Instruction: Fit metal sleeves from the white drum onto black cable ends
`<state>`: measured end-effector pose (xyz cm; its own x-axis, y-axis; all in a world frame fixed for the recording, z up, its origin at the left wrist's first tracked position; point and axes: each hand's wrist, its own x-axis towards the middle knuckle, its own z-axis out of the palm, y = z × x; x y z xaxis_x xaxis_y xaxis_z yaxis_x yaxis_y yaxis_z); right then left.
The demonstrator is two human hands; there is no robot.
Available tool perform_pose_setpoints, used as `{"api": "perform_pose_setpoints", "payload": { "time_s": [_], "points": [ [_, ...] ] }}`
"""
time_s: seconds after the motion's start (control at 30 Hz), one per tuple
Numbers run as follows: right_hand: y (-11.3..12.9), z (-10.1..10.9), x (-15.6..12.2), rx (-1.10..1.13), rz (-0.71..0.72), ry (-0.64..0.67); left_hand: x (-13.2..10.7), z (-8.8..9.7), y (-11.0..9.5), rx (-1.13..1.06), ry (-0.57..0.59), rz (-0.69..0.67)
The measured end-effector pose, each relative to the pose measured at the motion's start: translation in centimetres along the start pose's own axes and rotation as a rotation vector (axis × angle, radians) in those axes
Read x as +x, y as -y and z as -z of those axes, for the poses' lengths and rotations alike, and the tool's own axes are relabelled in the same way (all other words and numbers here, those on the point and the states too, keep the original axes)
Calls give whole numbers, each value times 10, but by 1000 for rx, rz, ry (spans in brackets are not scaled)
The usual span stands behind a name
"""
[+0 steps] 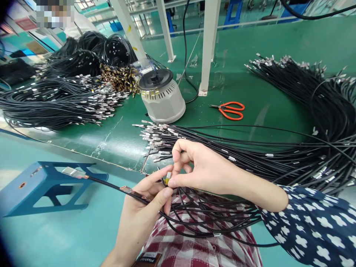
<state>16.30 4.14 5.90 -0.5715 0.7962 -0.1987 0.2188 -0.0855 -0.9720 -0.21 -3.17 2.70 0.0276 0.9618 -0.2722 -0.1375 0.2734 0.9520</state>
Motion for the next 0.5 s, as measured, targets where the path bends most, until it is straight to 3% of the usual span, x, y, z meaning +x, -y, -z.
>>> {"api": "perform_pose_setpoints", "payload": {
  "time_s": [0.5],
  "points": [
    [-2, -5, -1, -79, 29, -50, 4, -3, 5, -116, 48, -43]
  ]
}}
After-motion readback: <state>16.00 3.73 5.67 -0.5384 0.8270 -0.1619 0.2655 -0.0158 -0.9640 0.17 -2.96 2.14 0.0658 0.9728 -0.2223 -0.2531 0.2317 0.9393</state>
